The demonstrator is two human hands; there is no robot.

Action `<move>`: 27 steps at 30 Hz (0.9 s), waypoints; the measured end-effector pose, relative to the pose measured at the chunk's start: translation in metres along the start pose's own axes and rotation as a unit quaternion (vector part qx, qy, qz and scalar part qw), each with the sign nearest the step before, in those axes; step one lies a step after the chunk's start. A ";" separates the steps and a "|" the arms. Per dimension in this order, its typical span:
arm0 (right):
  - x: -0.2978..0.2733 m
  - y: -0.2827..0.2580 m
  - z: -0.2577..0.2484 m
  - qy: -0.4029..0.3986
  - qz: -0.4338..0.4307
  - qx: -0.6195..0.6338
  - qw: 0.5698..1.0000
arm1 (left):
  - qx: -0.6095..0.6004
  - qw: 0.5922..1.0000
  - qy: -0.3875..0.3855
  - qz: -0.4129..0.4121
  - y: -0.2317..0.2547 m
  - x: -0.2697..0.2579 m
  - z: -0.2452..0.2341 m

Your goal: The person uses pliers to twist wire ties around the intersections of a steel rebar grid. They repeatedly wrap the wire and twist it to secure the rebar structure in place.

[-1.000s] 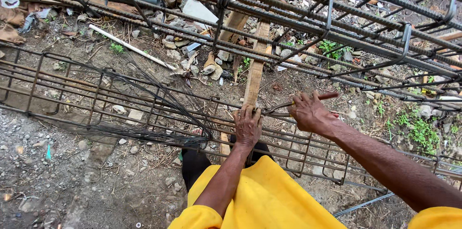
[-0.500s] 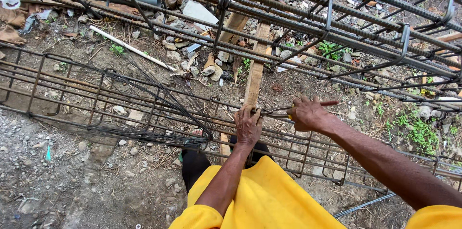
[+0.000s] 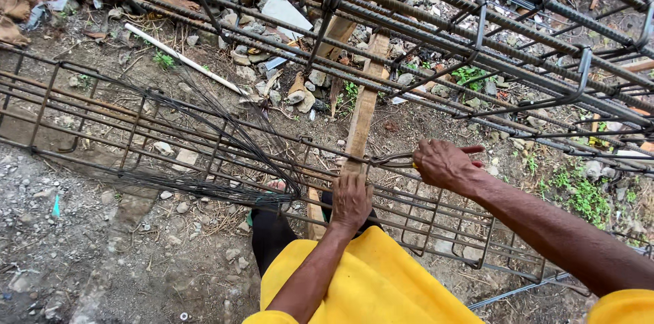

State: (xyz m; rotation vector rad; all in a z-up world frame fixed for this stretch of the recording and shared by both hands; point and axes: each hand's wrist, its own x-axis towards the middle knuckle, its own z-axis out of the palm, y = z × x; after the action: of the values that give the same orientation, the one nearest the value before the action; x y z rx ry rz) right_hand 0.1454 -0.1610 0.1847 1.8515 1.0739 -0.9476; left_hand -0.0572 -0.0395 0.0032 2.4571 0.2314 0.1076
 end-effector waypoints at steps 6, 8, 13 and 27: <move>0.000 0.000 -0.012 -0.006 0.004 0.010 1.000 | 0.017 0.999 -0.006 0.041 0.005 0.004 -0.043; 0.000 0.000 -0.014 -0.001 0.013 0.017 1.000 | 0.014 0.999 -0.002 0.046 0.003 0.006 -0.050; -0.002 -0.007 -0.003 0.007 0.019 0.014 1.000 | 0.052 0.997 0.045 0.023 -0.031 -0.002 -0.045; -0.006 0.000 -0.033 -0.003 0.043 -0.032 0.999 | 0.128 0.983 -0.130 -0.013 -0.031 -0.005 -0.077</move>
State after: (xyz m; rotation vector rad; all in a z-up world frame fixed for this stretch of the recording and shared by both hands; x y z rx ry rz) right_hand 0.1506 -0.1333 0.2036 1.8257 1.0013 -0.8598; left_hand -0.0766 0.0311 0.0438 2.6872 0.1715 -0.2703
